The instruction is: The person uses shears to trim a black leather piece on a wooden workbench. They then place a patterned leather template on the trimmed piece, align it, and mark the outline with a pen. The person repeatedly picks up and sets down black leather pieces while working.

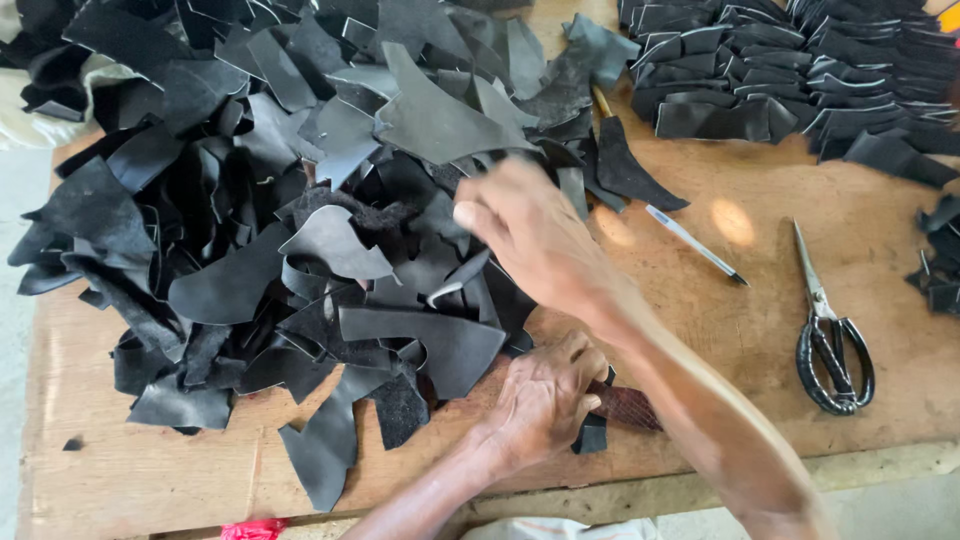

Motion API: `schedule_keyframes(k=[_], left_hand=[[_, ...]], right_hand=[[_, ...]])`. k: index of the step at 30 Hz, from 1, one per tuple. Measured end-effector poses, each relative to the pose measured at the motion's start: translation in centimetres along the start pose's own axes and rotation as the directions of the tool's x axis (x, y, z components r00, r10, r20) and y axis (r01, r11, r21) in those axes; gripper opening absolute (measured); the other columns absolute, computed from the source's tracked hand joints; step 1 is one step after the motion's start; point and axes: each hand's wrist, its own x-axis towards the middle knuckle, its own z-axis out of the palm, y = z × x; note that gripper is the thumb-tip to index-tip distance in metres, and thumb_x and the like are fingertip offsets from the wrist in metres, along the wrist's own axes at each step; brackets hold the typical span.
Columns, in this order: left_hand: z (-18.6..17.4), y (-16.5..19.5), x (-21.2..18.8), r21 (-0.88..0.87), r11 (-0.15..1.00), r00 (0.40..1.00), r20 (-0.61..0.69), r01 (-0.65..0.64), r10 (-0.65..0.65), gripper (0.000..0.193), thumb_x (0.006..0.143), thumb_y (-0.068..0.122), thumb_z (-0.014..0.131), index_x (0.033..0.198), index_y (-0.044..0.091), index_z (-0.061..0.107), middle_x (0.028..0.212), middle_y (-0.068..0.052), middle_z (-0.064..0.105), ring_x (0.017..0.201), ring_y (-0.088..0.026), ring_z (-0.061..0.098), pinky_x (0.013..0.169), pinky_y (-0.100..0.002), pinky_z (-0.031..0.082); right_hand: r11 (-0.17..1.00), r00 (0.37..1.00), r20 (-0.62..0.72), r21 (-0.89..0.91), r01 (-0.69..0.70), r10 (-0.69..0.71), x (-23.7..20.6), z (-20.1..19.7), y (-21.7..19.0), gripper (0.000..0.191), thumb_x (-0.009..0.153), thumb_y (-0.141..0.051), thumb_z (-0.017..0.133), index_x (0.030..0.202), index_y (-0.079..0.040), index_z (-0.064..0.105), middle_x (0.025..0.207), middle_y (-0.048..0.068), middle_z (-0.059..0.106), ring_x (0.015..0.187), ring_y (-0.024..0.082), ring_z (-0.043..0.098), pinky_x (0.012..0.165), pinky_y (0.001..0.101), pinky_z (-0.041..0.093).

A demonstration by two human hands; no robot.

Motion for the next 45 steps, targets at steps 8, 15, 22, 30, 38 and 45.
schedule_keyframes(k=[8,15,22,30,38,45], left_hand=[[0.4,-0.5,-0.1,0.009,0.997,0.996,-0.055,-0.075,0.076,0.037,0.08,0.008,0.077,0.111,0.005,0.057,0.103,-0.013,0.057,0.09,-0.036,0.061,0.074,-0.047,0.047],[0.1,0.2,0.0,0.021,0.999,0.999,0.024,0.037,-0.038,0.029,0.079,0.01,0.08,0.098,0.009,0.057,0.101,-0.011,0.057,0.089,-0.036,0.062,0.073,-0.048,0.046],[0.0,0.3,0.2,0.017,1.0,1.0,0.006,0.018,-0.018,0.032,0.076,0.009,0.082,0.096,0.008,0.057,0.1,-0.01,0.057,0.089,-0.035,0.062,0.071,-0.048,0.046],[0.3,0.0,0.1,0.037,0.999,1.0,0.001,0.005,-0.005,0.03,0.077,0.009,0.081,0.094,0.007,0.056,0.098,-0.01,0.056,0.087,-0.032,0.062,0.072,-0.046,0.046],[0.6,0.0,0.3,0.045,0.999,1.0,0.003,0.003,-0.003,0.03,0.077,0.007,0.081,0.094,0.006,0.056,0.098,-0.01,0.055,0.086,-0.031,0.062,0.073,-0.045,0.047],[0.5,0.0,0.2,0.035,0.999,0.999,0.033,0.034,-0.035,0.029,0.078,0.008,0.081,0.094,0.007,0.056,0.099,-0.01,0.055,0.087,-0.031,0.062,0.072,-0.046,0.047]], right_hand=[[0.959,0.968,0.014,0.135,-0.251,0.252,4.4,4.1,0.5,0.07,0.08,-0.029,0.083,0.135,0.006,0.056,0.104,0.021,0.07,0.099,0.035,0.068,0.09,0.0421,0.053],[0.693,0.993,-0.043,0.72,-0.043,0.107,4.2,-1.7,-0.1,0.031,0.102,-0.014,0.072,0.128,0.003,0.066,0.107,0.004,0.068,0.098,0.01,0.061,0.094,0.0273,0.05],[0.223,0.972,0.125,0.96,-0.169,0.197,3.4,-3.4,2.1,0.03,0.103,-0.01,0.057,0.13,0.003,0.063,0.115,0.01,0.074,0.105,0.017,0.071,0.101,0.0321,0.057],[0.257,0.97,0.094,0.954,-0.152,0.225,2.9,-2.6,3.7,0.034,0.105,-0.005,0.055,0.138,0.003,0.055,0.124,0.01,0.068,0.12,0.022,0.07,0.098,0.0429,0.064],[0.762,0.985,-0.075,0.644,-0.071,0.154,1.7,-2.7,4.2,0.038,0.099,0.008,0.062,0.136,0.004,0.062,0.131,0.011,0.067,0.111,0.018,0.07,0.099,0.0332,0.06],[0.503,0.912,0.158,0.792,-0.346,0.379,2.3,-1.8,4.8,0.041,0.1,-0.022,0.068,0.132,0.001,0.057,0.117,0.006,0.063,0.103,0.011,0.059,0.091,0.0304,0.05]])
